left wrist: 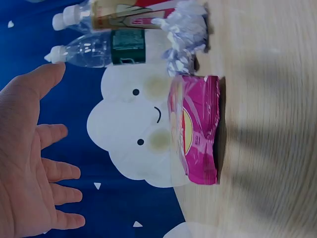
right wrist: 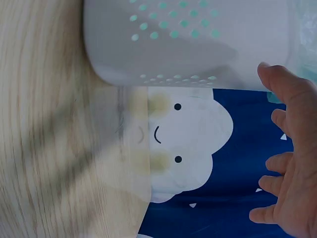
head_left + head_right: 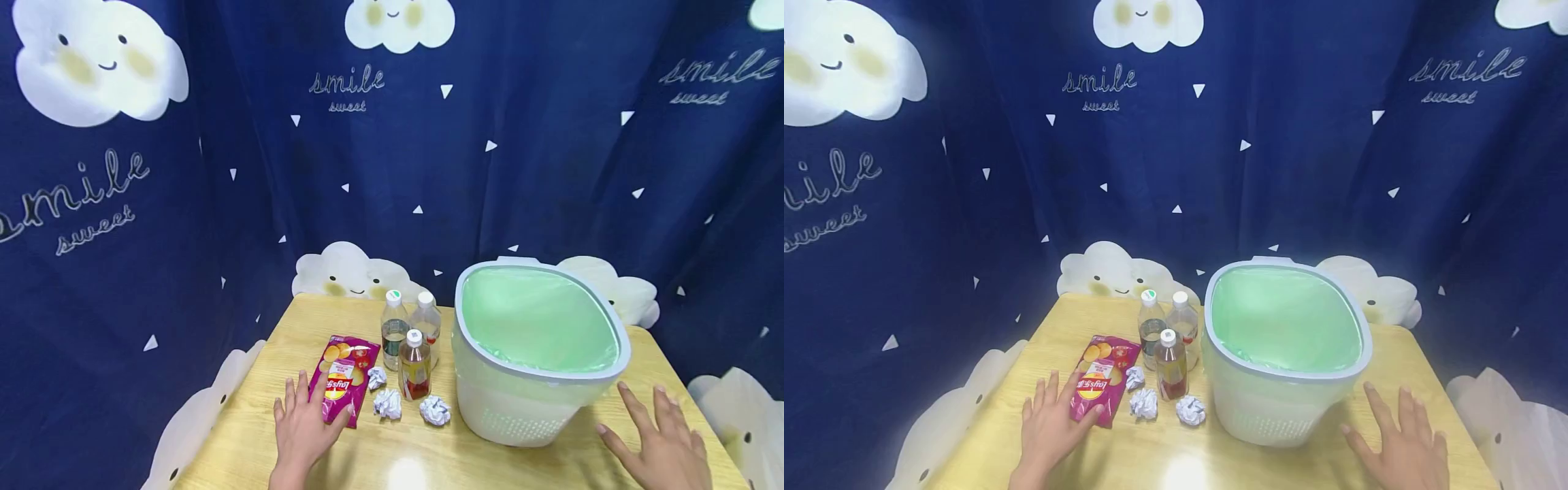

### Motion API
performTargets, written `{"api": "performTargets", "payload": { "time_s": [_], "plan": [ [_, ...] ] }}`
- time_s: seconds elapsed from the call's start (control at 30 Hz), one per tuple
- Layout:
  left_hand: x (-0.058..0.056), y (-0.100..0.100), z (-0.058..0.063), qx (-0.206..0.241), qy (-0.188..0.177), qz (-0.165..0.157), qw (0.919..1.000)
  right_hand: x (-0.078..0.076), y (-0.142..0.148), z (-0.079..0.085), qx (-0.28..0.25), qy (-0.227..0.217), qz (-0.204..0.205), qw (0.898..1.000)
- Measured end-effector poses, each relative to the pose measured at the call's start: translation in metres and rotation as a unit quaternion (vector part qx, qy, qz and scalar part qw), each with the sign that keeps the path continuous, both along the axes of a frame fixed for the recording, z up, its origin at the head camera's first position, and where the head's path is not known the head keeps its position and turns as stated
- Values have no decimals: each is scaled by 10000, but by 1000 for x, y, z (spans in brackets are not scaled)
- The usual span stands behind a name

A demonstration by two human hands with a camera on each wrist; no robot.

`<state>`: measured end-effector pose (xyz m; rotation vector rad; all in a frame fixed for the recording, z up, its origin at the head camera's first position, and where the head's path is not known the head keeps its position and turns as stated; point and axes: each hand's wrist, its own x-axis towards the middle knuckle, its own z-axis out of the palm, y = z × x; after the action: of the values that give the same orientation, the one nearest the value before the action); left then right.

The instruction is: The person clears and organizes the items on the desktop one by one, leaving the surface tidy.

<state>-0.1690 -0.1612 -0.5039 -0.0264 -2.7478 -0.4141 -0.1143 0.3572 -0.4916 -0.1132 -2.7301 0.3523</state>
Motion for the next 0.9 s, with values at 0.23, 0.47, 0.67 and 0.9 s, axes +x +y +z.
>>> {"api": "performTargets", "payload": {
  "time_s": [0.23,0.47,0.67,0.9],
  "plan": [
    [-1,8,-4,225,345,-28,9991,2,-2,9,-301,-45,-137,9994],
    [-1,4,-11,537,415,47,9977,0,-12,16,-1031,857,199,9908],
    [1,8,-11,998,623,-6,9931,0,-23,27,-1515,1644,70,9747],
    [4,20,-21,1650,456,92,9852,-1,-31,40,-2669,2436,-116,9324]
  ]
}}
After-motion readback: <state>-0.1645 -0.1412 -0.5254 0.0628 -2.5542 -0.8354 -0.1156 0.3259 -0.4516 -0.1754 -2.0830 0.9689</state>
